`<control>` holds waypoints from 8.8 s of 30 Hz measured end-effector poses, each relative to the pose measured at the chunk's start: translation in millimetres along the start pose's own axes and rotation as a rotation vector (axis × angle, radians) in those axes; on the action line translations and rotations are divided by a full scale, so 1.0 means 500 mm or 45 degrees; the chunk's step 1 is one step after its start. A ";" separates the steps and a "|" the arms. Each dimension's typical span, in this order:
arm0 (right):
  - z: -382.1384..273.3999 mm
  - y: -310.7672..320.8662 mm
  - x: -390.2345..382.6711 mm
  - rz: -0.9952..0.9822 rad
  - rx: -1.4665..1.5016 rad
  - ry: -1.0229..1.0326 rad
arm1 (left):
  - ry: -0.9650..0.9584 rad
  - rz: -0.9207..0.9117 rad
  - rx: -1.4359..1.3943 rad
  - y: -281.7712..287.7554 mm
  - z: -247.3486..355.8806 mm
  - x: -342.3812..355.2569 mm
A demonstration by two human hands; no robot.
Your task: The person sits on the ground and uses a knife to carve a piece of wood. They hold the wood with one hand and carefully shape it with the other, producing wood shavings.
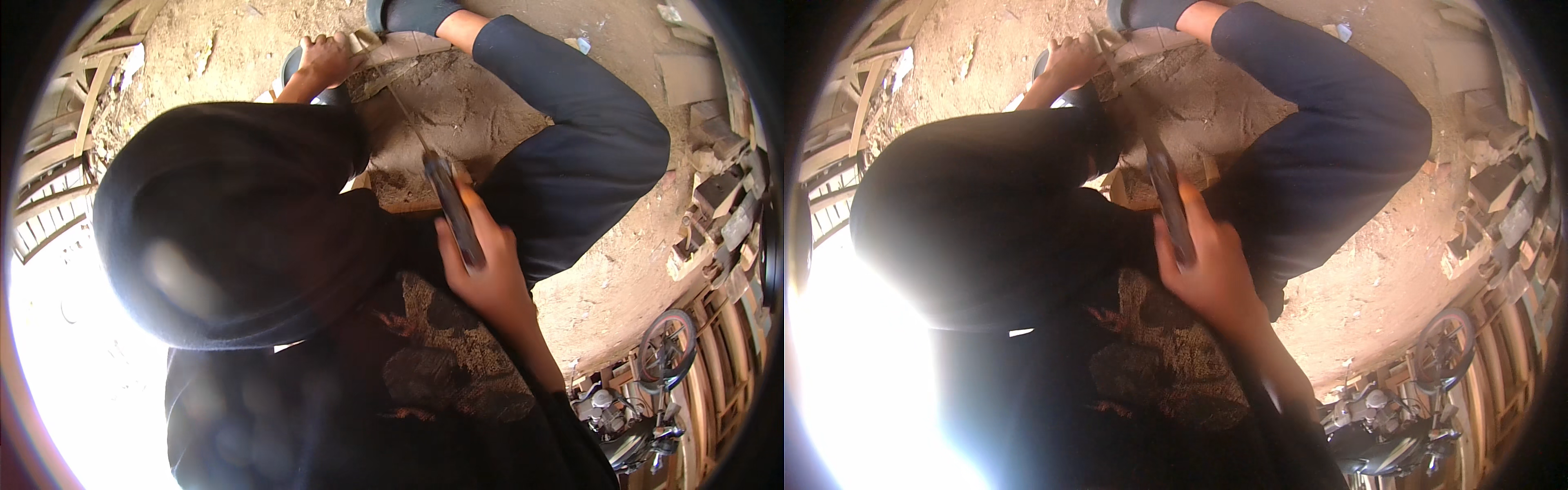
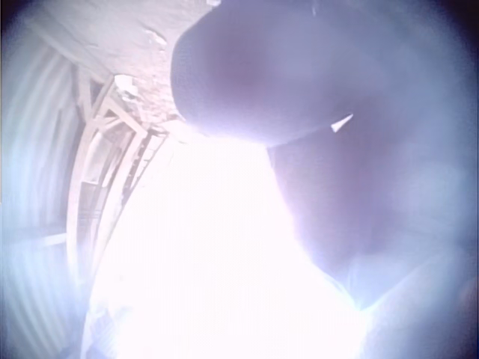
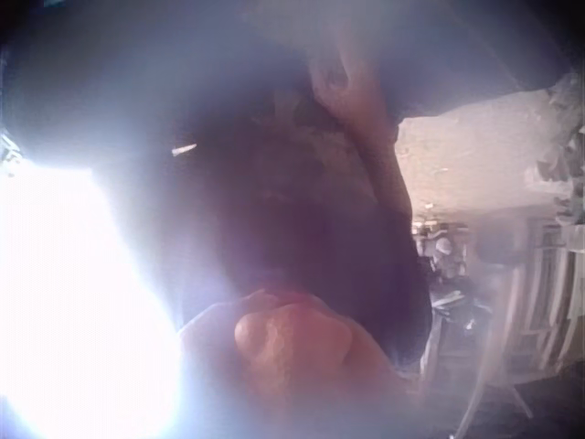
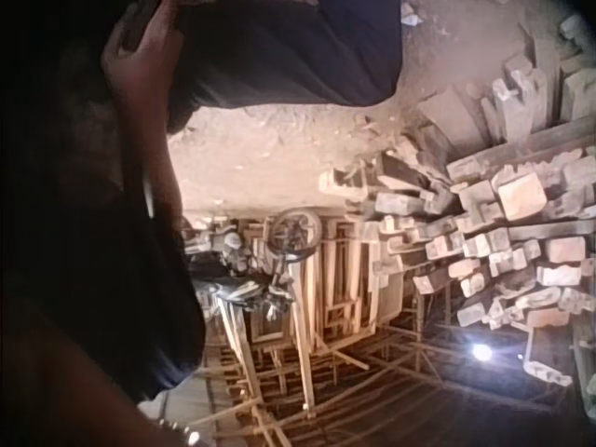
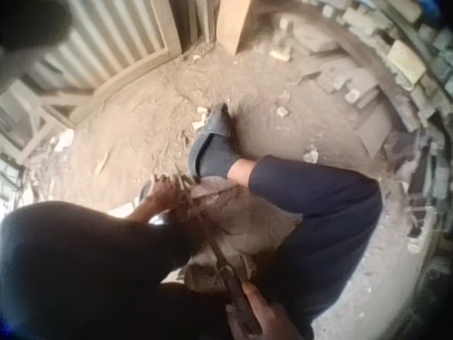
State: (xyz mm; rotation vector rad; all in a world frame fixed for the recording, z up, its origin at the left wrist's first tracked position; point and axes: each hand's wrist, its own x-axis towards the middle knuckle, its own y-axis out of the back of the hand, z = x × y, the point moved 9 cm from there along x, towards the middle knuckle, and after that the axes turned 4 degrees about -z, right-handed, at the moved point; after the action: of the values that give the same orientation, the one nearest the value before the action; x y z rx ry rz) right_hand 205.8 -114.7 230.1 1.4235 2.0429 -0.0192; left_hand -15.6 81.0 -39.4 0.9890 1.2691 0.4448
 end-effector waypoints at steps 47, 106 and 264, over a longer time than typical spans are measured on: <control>0.001 0.004 0.073 0.108 -0.051 0.032 | 0.055 0.005 0.090 -0.005 0.010 0.010; 0.043 0.013 0.022 0.086 0.126 -0.012 | 0.038 -0.063 0.105 -0.010 0.020 0.022; -0.038 0.053 -0.066 -0.220 0.109 -0.101 | 0.061 -0.056 -0.051 0.045 0.015 -0.020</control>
State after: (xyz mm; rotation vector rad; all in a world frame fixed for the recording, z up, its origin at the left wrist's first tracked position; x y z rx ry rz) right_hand 225.5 -124.5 270.8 1.2712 2.1154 -0.2351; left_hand -6.2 82.7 -15.4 0.9197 1.3178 0.4601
